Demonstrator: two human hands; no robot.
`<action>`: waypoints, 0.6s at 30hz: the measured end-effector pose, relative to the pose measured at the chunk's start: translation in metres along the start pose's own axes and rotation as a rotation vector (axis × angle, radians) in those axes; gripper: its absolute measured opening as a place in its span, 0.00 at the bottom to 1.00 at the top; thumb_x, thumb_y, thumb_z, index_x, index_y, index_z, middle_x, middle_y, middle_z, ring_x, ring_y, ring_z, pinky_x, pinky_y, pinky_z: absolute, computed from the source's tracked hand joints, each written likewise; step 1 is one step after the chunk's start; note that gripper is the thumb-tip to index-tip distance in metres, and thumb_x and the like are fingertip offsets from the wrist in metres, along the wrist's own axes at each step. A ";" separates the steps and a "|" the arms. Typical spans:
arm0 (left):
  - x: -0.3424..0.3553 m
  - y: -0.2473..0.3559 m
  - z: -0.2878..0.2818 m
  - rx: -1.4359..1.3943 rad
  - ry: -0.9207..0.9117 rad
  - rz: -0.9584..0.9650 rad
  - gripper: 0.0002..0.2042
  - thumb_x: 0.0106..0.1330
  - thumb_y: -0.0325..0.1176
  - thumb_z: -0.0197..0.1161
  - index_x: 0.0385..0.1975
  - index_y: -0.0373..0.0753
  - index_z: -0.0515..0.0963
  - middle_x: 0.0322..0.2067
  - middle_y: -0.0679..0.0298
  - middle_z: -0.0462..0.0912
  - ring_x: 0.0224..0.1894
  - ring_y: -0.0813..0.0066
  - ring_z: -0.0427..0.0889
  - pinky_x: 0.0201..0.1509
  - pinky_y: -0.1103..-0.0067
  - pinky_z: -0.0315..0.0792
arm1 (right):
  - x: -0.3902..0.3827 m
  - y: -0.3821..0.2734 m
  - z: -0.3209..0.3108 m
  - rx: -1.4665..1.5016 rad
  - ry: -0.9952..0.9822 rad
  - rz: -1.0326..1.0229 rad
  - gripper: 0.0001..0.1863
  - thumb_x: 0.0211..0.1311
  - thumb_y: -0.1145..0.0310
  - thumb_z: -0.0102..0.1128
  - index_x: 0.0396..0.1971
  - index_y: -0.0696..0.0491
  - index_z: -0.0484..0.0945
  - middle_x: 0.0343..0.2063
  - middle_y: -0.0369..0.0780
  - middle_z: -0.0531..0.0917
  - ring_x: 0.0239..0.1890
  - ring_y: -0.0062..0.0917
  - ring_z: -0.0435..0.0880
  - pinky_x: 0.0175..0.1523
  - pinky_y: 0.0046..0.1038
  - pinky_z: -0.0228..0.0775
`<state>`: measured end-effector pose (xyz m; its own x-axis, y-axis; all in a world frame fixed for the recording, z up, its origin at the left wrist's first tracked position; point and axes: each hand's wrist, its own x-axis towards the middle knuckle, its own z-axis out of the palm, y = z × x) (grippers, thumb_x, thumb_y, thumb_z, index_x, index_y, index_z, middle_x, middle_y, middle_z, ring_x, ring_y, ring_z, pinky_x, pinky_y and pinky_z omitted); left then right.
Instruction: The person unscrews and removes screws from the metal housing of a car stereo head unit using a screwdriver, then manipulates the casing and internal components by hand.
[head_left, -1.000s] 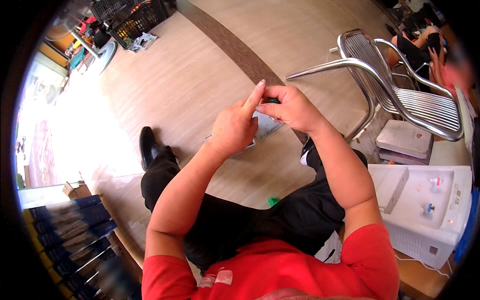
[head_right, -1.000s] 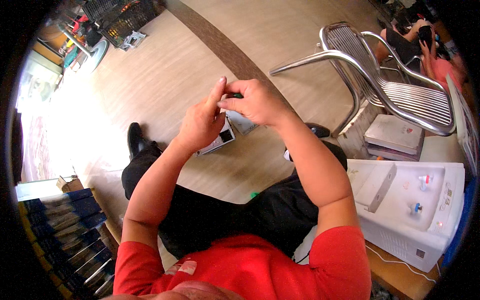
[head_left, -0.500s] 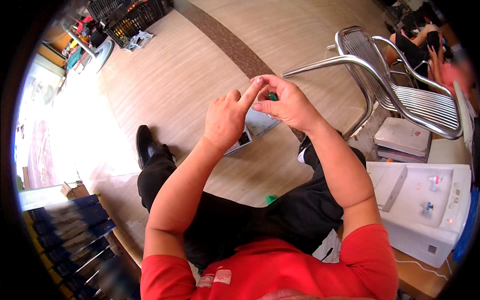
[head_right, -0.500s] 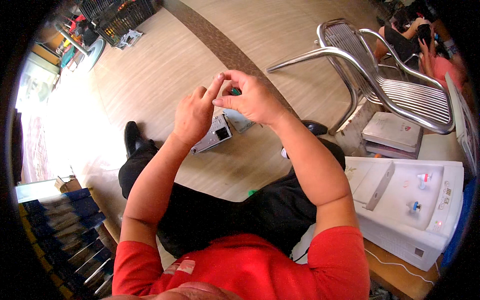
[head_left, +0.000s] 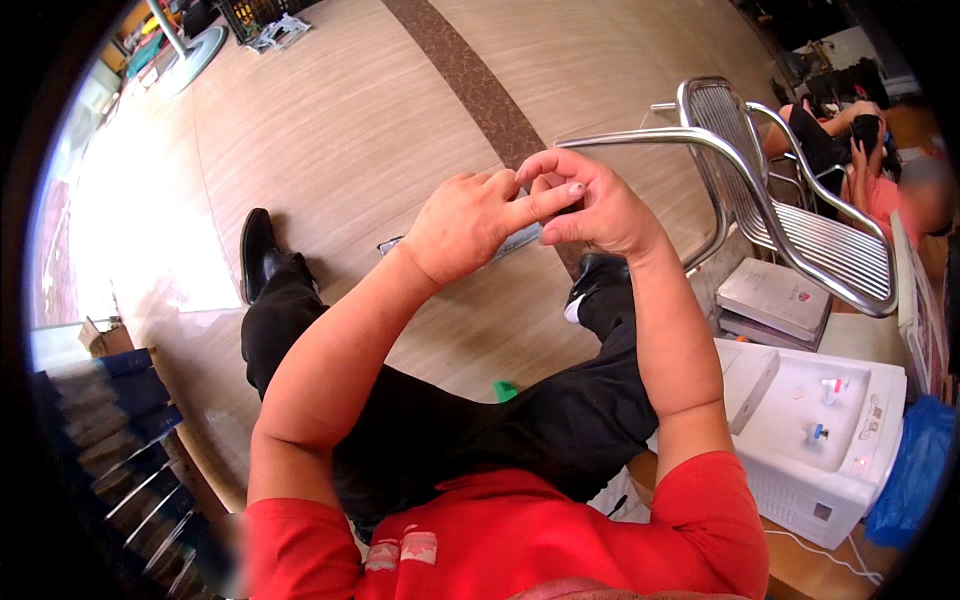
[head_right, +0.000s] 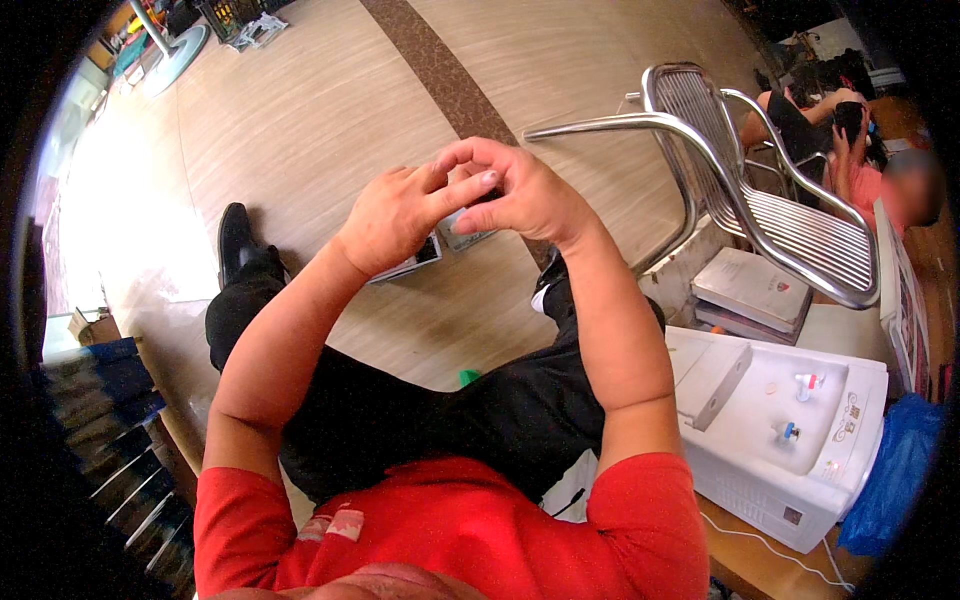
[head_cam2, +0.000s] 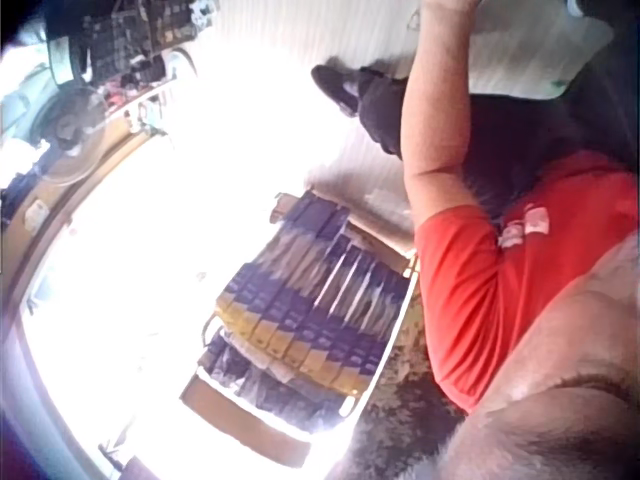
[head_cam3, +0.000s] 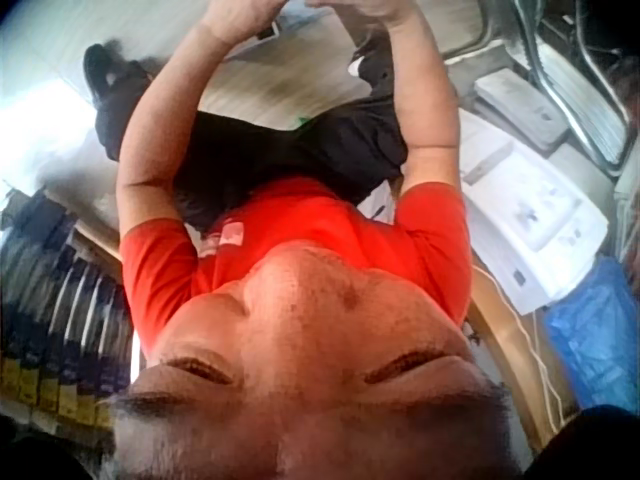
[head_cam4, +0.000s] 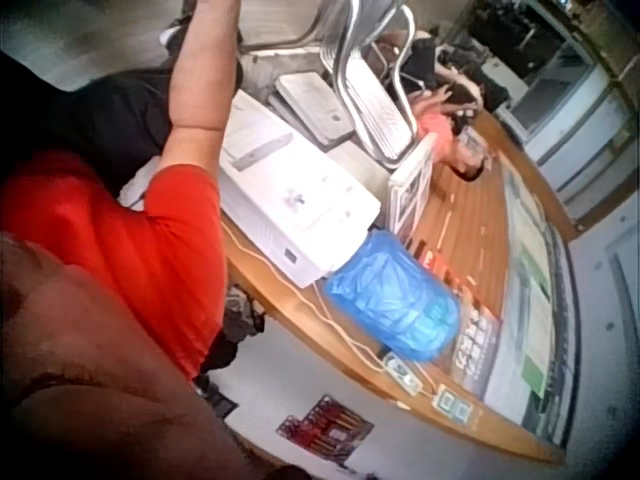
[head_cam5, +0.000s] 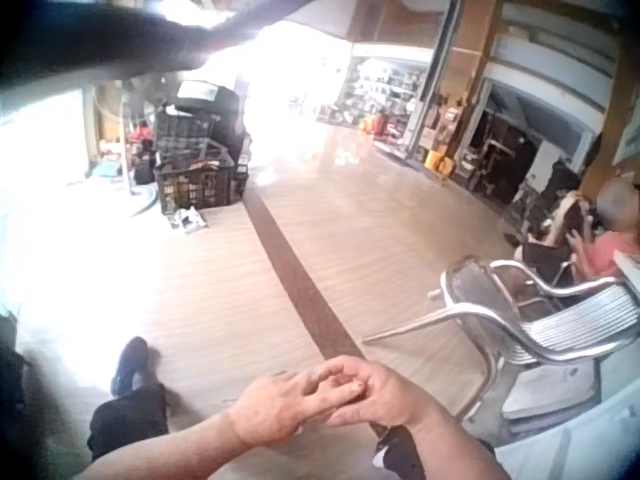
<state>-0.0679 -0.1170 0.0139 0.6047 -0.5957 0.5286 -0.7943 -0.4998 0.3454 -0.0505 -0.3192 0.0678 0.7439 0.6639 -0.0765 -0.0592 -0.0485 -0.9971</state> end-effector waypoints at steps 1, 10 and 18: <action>-0.001 -0.001 0.000 0.009 -0.011 -0.007 0.33 0.56 0.24 0.59 0.65 0.59 0.67 0.42 0.61 0.78 0.37 0.59 0.81 0.36 0.68 0.77 | 0.001 -0.001 0.001 -0.018 0.003 0.010 0.29 0.43 0.83 0.72 0.50 0.58 0.75 0.26 0.28 0.73 0.31 0.11 0.71 0.37 0.16 0.67; 0.000 -0.001 0.004 0.038 -0.085 -0.029 0.36 0.54 0.22 0.59 0.65 0.59 0.65 0.46 0.61 0.76 0.37 0.60 0.82 0.35 0.67 0.77 | -0.001 -0.005 0.000 -0.101 0.037 0.059 0.27 0.42 0.83 0.72 0.47 0.57 0.75 0.27 0.28 0.73 0.32 0.11 0.71 0.38 0.17 0.67; -0.007 -0.004 0.000 0.009 -0.052 -0.042 0.33 0.60 0.27 0.57 0.66 0.66 0.64 0.33 0.61 0.77 0.33 0.62 0.82 0.39 0.68 0.76 | 0.003 0.000 0.005 -0.116 0.041 0.055 0.27 0.43 0.84 0.71 0.47 0.57 0.74 0.28 0.29 0.74 0.32 0.12 0.72 0.38 0.17 0.68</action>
<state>-0.0685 -0.1108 0.0086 0.6400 -0.6055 0.4729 -0.7676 -0.5308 0.3593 -0.0516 -0.3132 0.0677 0.7685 0.6267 -0.1290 -0.0250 -0.1721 -0.9848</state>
